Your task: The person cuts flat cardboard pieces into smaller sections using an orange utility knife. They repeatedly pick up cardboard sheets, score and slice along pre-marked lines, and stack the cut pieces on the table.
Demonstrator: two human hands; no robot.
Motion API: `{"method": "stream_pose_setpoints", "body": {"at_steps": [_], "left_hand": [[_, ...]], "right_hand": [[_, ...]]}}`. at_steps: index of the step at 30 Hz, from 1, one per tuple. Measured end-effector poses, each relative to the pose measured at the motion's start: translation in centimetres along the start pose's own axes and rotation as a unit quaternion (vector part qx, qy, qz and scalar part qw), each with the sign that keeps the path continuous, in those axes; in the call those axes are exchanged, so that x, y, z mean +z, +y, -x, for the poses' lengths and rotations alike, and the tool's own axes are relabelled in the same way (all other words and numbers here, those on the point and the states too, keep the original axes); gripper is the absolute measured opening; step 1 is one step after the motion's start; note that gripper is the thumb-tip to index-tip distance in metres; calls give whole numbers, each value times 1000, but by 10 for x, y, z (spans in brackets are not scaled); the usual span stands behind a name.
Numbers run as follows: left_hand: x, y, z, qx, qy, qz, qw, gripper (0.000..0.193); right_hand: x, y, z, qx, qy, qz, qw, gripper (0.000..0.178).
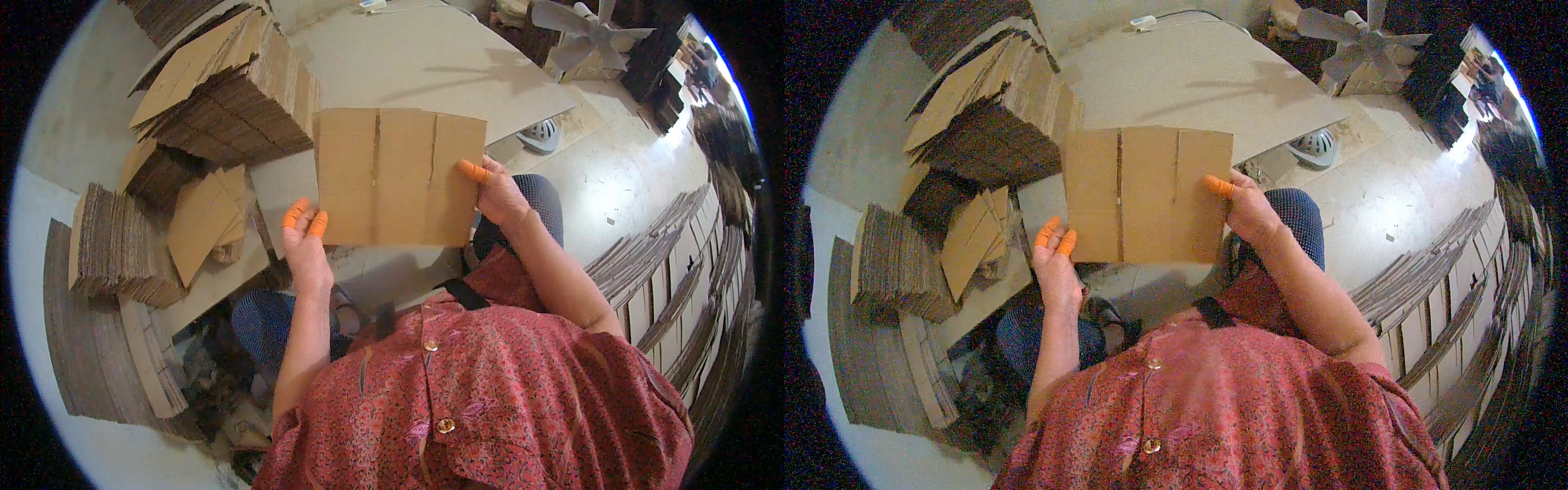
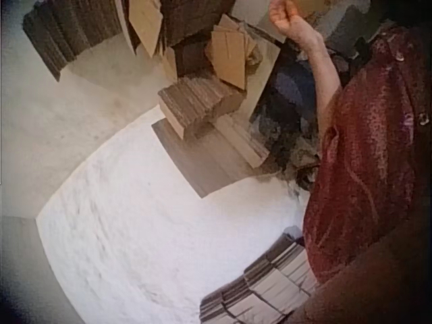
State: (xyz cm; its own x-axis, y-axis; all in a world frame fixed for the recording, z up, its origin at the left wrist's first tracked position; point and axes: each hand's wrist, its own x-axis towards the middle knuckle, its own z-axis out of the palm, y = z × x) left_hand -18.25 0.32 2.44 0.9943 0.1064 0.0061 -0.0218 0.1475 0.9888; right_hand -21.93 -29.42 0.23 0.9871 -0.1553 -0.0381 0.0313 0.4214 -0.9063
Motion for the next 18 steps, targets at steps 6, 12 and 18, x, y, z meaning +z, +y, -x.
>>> {"method": "stream_pose_setpoints", "body": {"at_steps": [6, 12, 18], "left_hand": [[6, 12, 14, -74, -89, 86, 990, 57], [31, 48, 30, -146, -149, 227, 951, 54], [17, 31, 21, -152, -91, 229, 957, 41]], "right_hand": [[32, -24, 37, -111, -30, 264, 958, 26], [66, -20, 57, -406, -190, 585, 676, 41], [48, -13, 57, -397, -125, 598, 685, 69]]}}
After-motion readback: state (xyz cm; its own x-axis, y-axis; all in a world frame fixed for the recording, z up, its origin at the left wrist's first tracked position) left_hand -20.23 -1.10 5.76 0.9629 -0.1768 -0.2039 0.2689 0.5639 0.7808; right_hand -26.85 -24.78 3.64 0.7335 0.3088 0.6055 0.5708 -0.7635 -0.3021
